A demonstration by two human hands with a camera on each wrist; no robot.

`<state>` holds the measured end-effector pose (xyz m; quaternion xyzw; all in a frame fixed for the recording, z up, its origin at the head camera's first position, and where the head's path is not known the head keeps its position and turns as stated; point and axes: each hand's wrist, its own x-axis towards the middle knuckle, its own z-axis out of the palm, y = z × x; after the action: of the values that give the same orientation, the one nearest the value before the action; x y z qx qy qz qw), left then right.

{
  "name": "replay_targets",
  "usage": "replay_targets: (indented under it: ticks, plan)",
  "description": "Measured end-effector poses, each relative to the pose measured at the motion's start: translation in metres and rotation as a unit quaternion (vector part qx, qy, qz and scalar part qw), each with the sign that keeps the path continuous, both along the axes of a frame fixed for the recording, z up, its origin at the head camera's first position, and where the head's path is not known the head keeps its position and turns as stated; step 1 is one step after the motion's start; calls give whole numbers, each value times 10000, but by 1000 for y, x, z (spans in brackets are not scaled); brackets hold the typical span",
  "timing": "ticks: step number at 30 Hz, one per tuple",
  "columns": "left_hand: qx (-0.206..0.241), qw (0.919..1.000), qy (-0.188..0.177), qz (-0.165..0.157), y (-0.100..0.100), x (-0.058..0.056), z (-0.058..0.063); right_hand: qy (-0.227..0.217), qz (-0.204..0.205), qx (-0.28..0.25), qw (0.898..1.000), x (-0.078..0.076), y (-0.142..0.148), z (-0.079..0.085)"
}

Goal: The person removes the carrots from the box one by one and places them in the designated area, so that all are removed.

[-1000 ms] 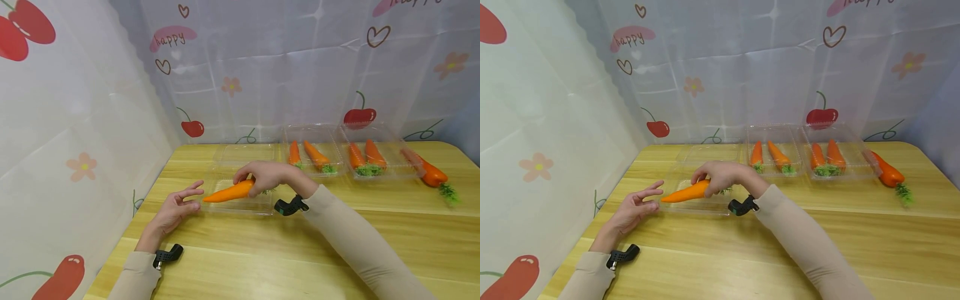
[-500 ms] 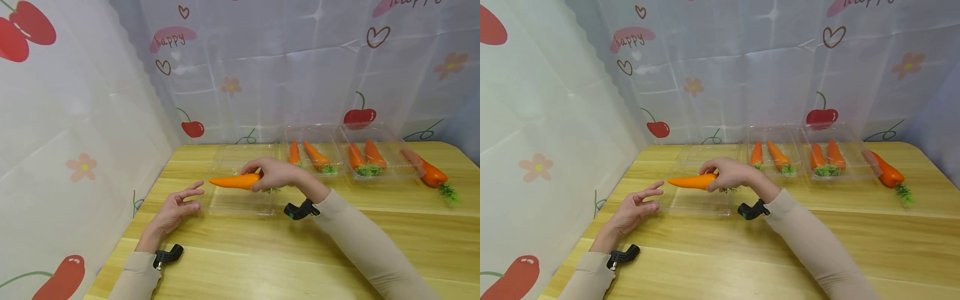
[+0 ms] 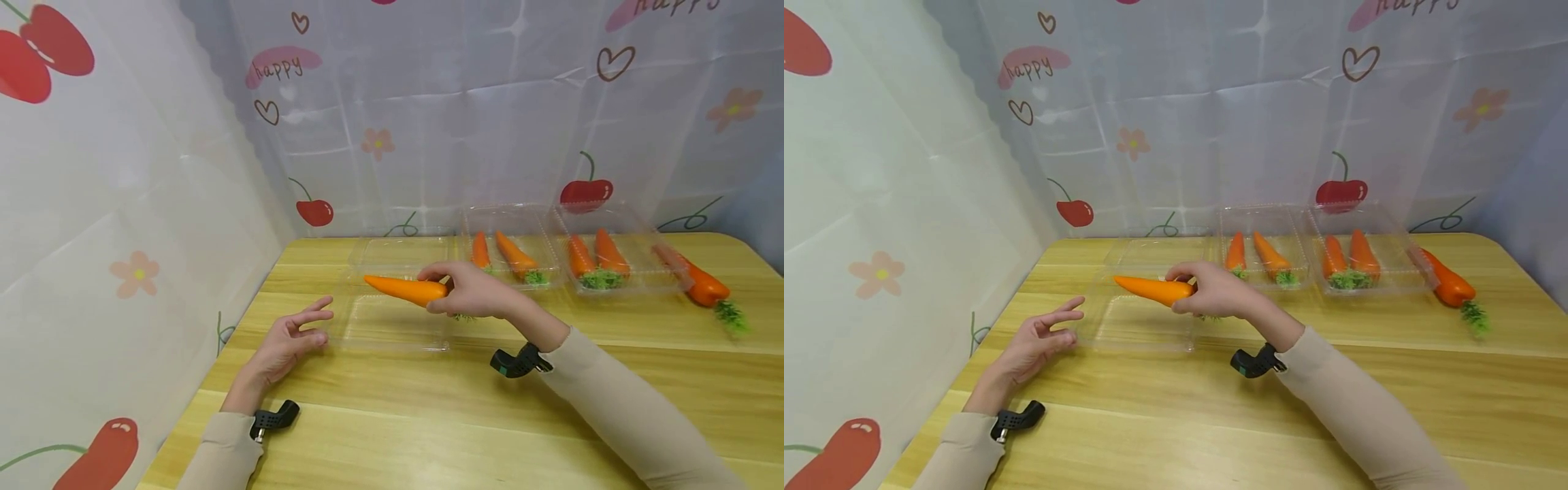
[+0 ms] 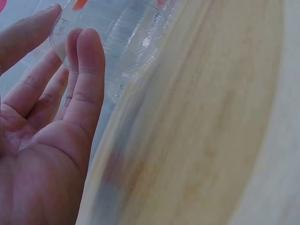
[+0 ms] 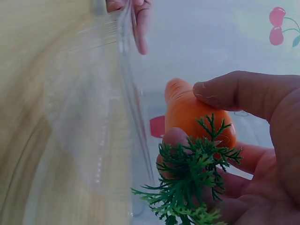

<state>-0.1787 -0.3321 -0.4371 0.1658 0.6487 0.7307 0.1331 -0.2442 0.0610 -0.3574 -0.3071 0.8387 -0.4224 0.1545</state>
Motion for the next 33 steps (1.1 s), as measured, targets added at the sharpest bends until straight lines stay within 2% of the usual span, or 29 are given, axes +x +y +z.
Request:
replay_targets:
  ticks: [8,17,22,33]
  plan:
    - [-29,10000,10,33,-3,1,-4,376,-181,59,9991,7,17,-6]
    - [34,10000,-6,72,0,2,2,579,-427,27,9974,14,32,-2]
    - [40,10000,11,48,1,1,0,740,-578,19,9956,18,45,-4]
    - [-5,10000,77,7,2,-1,-4,693,-968,81,9929,28,78,-2]
